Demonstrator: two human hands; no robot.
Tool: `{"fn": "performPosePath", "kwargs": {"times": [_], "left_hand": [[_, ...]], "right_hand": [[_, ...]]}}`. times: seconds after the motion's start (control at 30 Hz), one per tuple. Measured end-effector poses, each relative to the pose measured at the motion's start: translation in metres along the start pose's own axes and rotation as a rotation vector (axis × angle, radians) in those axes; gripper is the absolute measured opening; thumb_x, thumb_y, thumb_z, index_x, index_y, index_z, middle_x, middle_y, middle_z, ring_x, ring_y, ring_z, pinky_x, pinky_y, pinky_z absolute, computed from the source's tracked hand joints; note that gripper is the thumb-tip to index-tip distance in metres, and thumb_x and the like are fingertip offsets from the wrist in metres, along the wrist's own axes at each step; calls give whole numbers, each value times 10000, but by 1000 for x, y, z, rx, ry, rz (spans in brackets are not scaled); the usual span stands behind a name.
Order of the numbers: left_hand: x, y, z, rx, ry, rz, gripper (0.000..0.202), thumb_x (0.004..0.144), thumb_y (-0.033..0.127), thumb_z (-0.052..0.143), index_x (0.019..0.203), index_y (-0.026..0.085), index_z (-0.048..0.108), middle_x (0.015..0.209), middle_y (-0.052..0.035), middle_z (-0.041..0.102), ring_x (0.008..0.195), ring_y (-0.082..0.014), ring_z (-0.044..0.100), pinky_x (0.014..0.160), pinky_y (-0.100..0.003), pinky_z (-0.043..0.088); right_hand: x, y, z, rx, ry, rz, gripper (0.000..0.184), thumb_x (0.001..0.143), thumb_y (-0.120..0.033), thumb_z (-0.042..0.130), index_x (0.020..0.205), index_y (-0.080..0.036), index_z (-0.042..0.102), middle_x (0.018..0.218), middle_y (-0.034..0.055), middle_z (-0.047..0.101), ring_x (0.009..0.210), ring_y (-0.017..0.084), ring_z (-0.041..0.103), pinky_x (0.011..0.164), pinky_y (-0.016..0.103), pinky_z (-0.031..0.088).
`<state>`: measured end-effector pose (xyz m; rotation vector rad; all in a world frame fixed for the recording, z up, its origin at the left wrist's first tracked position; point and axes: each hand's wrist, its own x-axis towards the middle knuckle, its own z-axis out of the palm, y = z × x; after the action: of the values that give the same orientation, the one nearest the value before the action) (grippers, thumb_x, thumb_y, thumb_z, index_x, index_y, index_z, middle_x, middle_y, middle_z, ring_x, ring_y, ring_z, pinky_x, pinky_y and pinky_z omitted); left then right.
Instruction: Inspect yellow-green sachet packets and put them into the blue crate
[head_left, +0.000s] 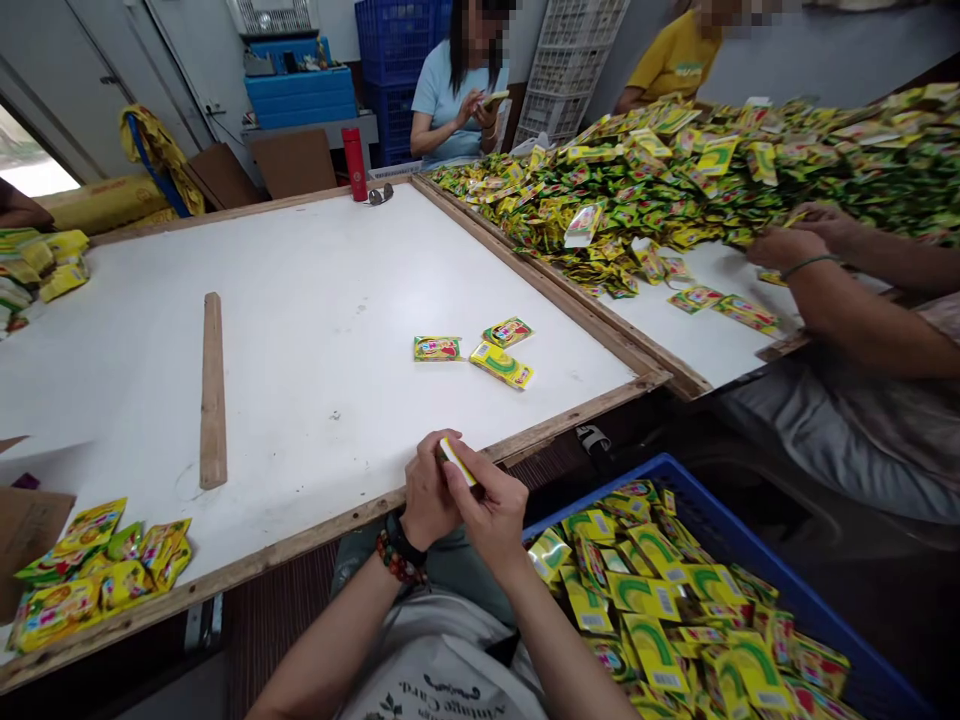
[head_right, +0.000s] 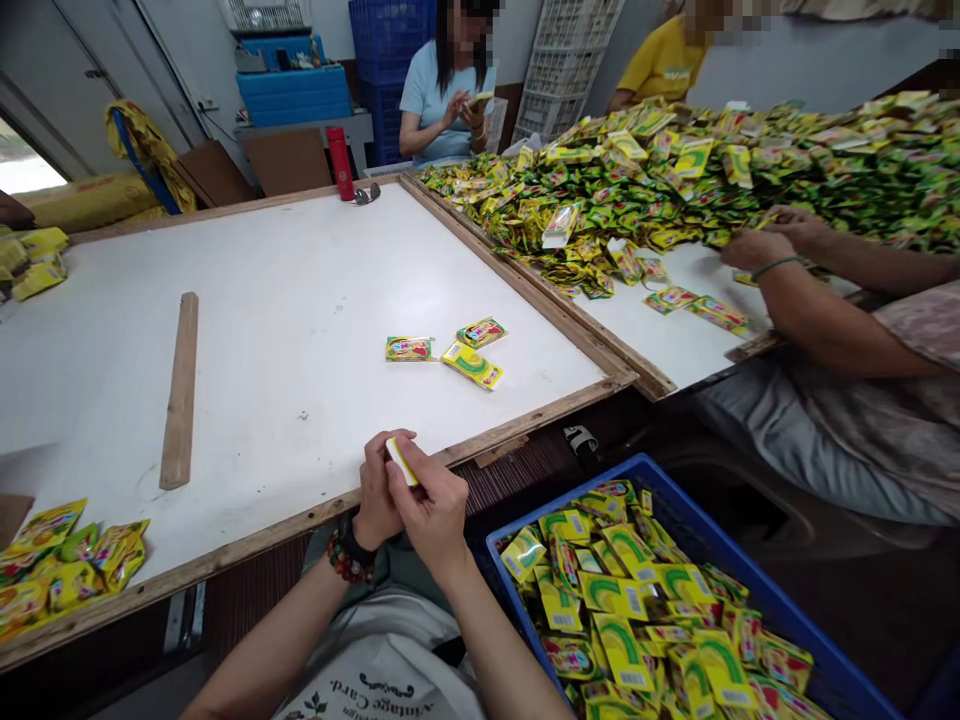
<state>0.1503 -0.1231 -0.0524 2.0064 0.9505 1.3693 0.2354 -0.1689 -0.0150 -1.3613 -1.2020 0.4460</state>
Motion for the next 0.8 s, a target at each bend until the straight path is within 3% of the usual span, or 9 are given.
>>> {"fn": "performPosePath", "kwargs": {"times": [0.13,0.23,0.4,0.57,0.67,0.8], "left_hand": [[-1,-2,2,-6,4,-3,550,753,277,645,1223,219,368,1080,-88,649,882,-209,670,745,-330,541],[1,-1,1,-4,-22,-39,540,754,249,622,1222,219,355,1093,-89,641,898,-210,666,751,-333,538],[4,5,-3,40,-93,-98,417,796,208,525,1191,218,394,1089,-96,629,901,-218,648,755,-348,517],[2,1,-1,68,-80,-121,433,787,254,551,1189,204,399,977,-75,639,748,-202,630,654,-330,498],[0,-1,0,46,-62,-153,434,780,284,562,1176,203,403,990,-81,635,762,-205,628,655,-332,495],[2,0,-4,-32,-71,-219,390,761,317,587,1108,224,434,971,-56,627,752,-195,619,642,-316,488]], "right_hand": [[2,-7,1,71,36,171,353,897,-313,557,1224,-216,647,1111,74,720,932,248,715,808,364,589],[5,-12,-1,7,-31,95,319,885,-287,567,1176,-223,682,1120,79,717,966,253,703,840,375,574],[8,-11,-2,-152,-88,-67,310,887,-215,537,1150,-190,699,1058,101,738,869,217,717,763,315,570],[13,-8,-4,-157,-91,52,328,902,-282,531,1169,-170,684,812,29,764,533,142,642,528,248,513],[15,-9,-6,-115,-161,79,335,918,-304,514,1185,-184,676,905,45,767,650,177,687,608,270,542],[14,-10,-8,-163,-327,-78,437,915,-337,532,1327,-194,563,1120,108,716,925,240,700,780,328,554]]}}
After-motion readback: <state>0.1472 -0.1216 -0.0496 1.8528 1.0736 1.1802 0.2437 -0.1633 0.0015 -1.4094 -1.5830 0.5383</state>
